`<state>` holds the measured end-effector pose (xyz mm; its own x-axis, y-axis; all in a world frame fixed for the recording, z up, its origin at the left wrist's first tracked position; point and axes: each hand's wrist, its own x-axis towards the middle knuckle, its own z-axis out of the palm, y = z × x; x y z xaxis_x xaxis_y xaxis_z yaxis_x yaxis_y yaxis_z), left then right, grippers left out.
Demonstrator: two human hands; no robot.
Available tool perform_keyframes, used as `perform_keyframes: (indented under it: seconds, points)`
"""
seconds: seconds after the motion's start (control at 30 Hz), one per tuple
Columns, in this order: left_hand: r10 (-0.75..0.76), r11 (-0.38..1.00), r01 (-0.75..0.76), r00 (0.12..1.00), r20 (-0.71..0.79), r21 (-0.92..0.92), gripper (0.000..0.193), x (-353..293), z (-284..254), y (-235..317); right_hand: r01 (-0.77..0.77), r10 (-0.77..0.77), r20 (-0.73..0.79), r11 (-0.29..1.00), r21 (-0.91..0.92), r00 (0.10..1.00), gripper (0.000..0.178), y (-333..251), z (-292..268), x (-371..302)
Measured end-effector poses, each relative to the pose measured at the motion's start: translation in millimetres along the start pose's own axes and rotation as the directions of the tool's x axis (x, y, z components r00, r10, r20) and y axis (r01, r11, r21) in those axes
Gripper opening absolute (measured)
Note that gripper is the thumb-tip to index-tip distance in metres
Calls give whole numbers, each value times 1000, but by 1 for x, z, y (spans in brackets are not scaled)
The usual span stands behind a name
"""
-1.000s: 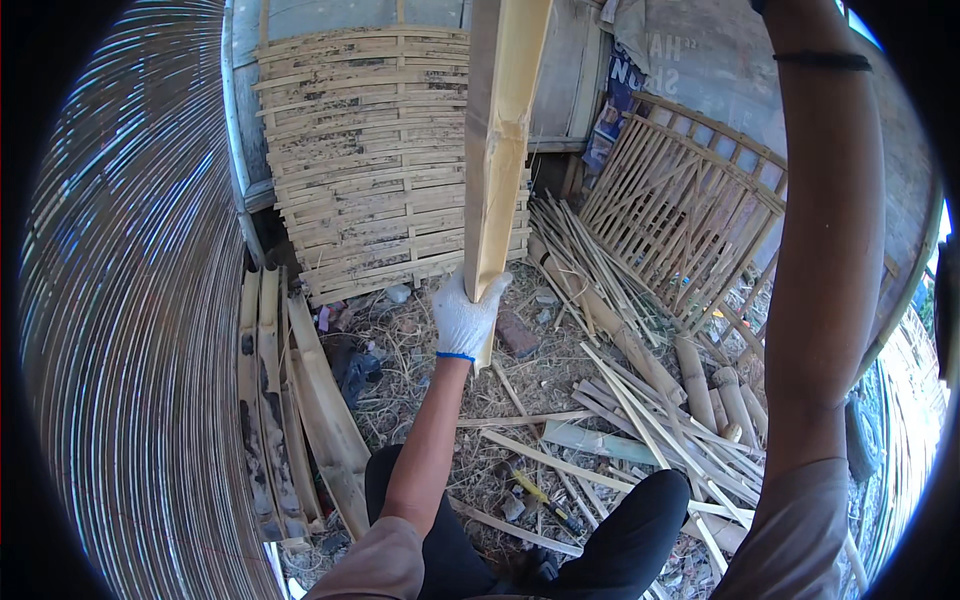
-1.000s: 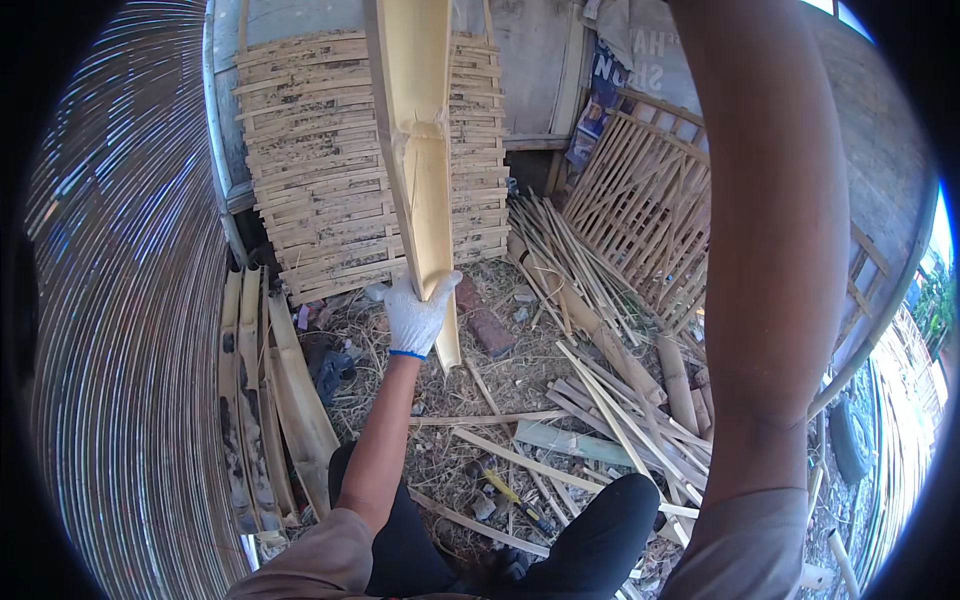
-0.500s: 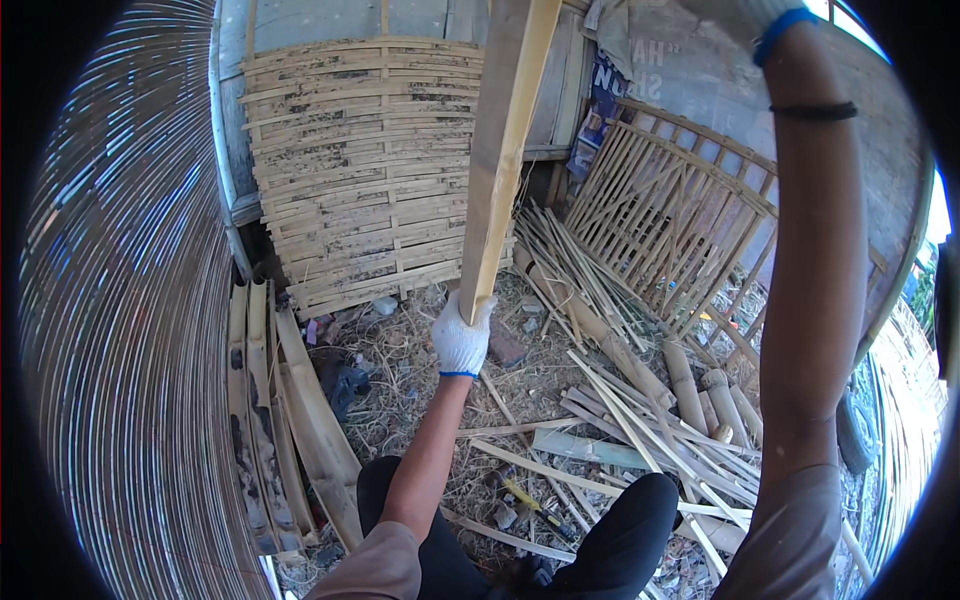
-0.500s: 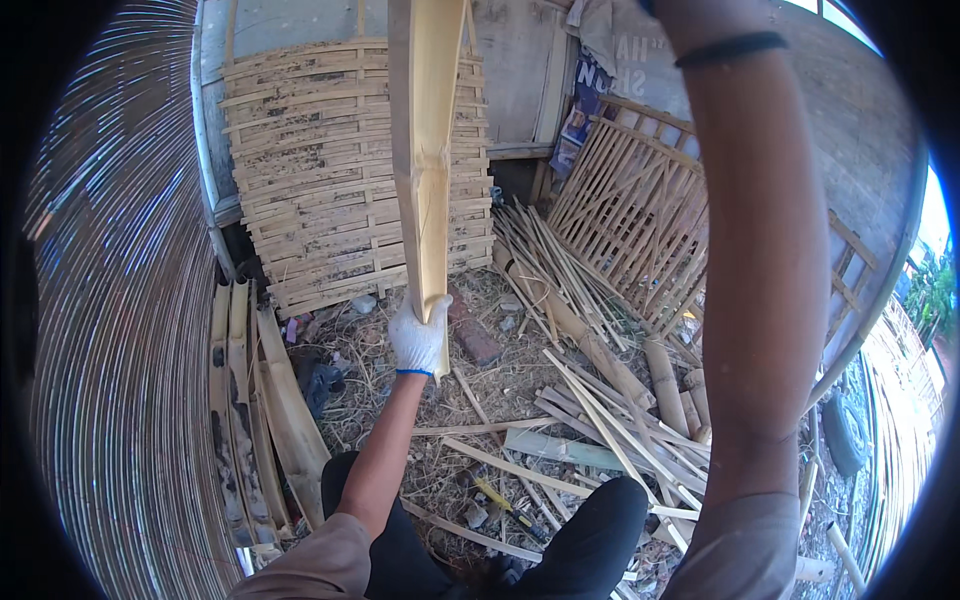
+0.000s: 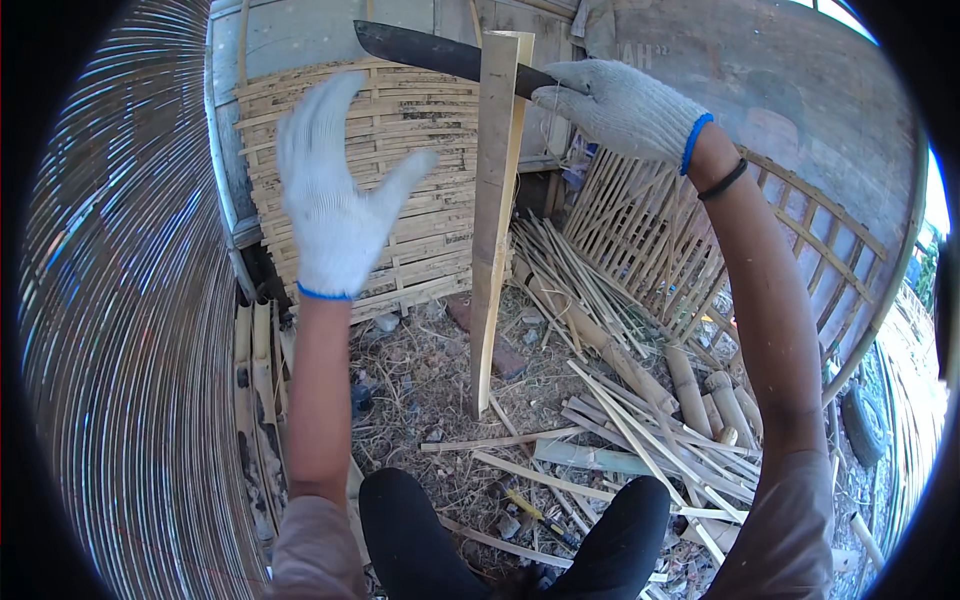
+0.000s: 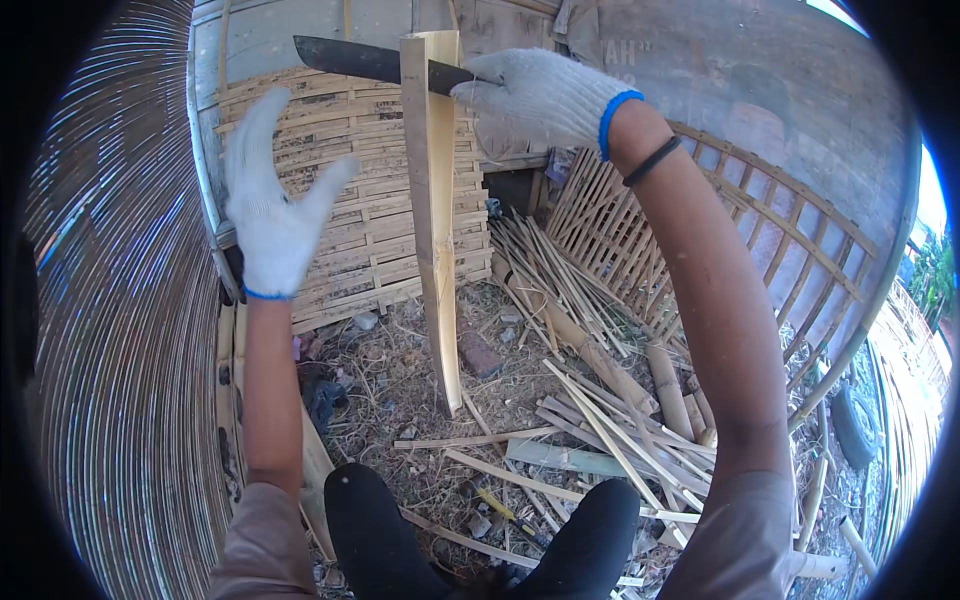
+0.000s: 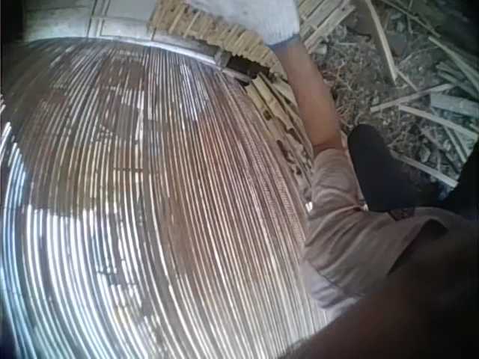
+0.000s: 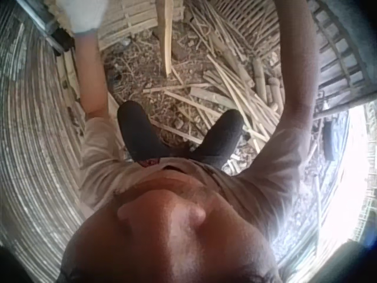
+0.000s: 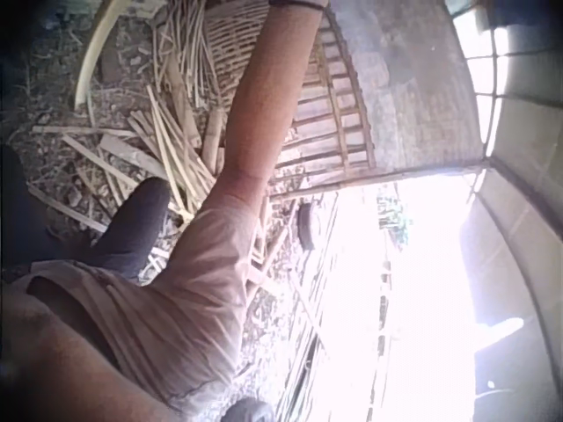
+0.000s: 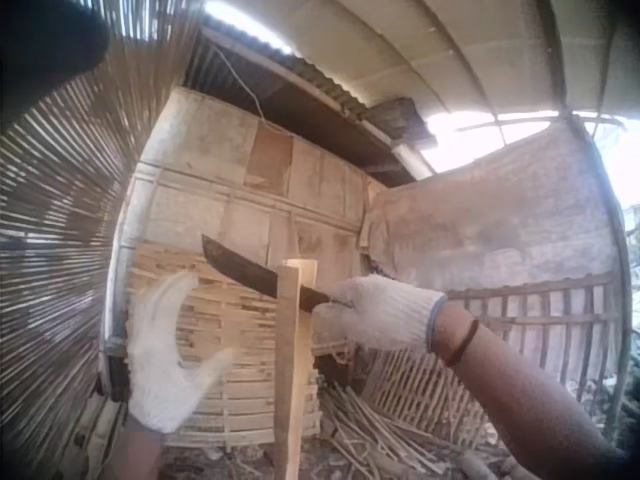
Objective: The person is splitting and thinning long strips of bamboo using a large machete.
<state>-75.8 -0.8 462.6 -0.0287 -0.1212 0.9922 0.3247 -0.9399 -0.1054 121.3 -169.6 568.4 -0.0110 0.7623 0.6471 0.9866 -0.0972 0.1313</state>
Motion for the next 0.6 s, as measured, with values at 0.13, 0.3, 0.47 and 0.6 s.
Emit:
perform_keyframes:
  seconds: [0.13,0.3,0.47,0.6]
  points:
    - [330,858,-449,854,402,248,40,124,-12,-11,28,-80,182,962,271,980,36,14,3,15]
    - [81,962,-263,542,836,77,45,157,-7,-2,-159,-16,366,883,442,930,33,29,-3,26]
    - [112,975,-223,551,827,16,45,151,-13,3,-2,-21,158,989,145,987,35,30,16,33]
    - [183,962,-269,744,643,38,43,124,10,-20,217,-210,-290,976,-7,934,45,48,49,40]
